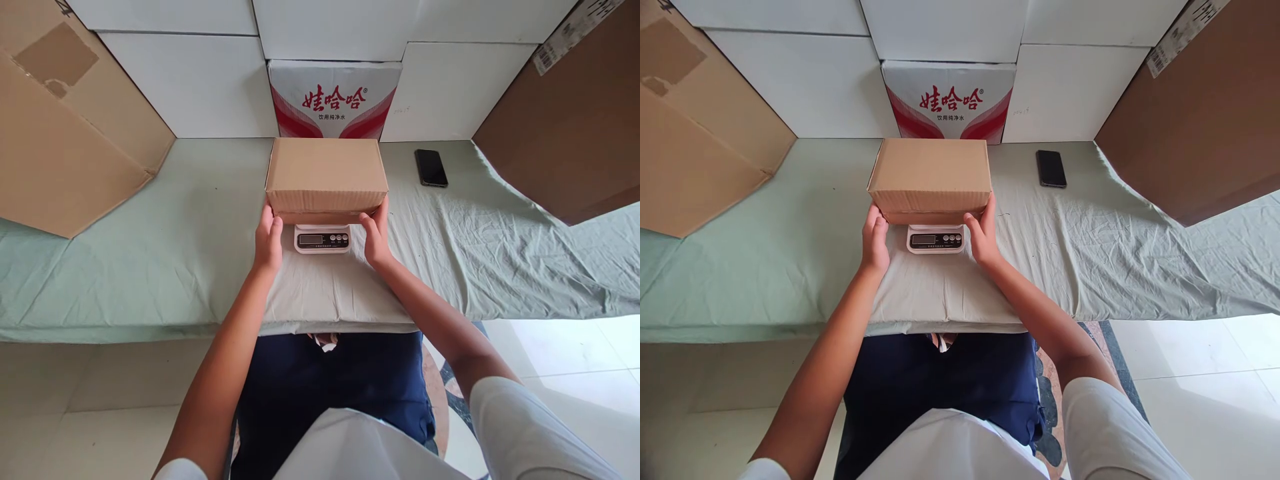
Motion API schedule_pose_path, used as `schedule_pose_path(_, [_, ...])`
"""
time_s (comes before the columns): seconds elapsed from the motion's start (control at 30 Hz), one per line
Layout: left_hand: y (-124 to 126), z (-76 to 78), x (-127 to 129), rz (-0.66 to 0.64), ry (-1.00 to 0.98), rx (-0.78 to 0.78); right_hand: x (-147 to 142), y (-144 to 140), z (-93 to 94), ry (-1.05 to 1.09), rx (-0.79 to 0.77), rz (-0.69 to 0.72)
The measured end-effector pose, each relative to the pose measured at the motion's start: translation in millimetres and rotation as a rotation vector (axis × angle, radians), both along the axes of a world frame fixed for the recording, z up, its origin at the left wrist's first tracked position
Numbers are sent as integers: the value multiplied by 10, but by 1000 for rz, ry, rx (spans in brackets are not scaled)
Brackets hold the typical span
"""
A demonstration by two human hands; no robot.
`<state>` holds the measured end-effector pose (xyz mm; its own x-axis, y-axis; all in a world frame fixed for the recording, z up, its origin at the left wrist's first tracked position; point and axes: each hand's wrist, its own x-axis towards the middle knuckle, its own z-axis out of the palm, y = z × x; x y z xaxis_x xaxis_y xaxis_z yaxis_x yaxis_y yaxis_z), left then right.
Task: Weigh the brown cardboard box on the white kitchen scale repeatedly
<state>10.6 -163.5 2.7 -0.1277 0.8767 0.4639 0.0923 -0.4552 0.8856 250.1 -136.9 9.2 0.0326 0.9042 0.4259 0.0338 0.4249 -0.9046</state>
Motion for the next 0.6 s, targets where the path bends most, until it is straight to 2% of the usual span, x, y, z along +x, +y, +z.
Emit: schedule_pose_path(0.6, [1,-18,-14,-2,25,-21,8,45,-12,-34,26,21])
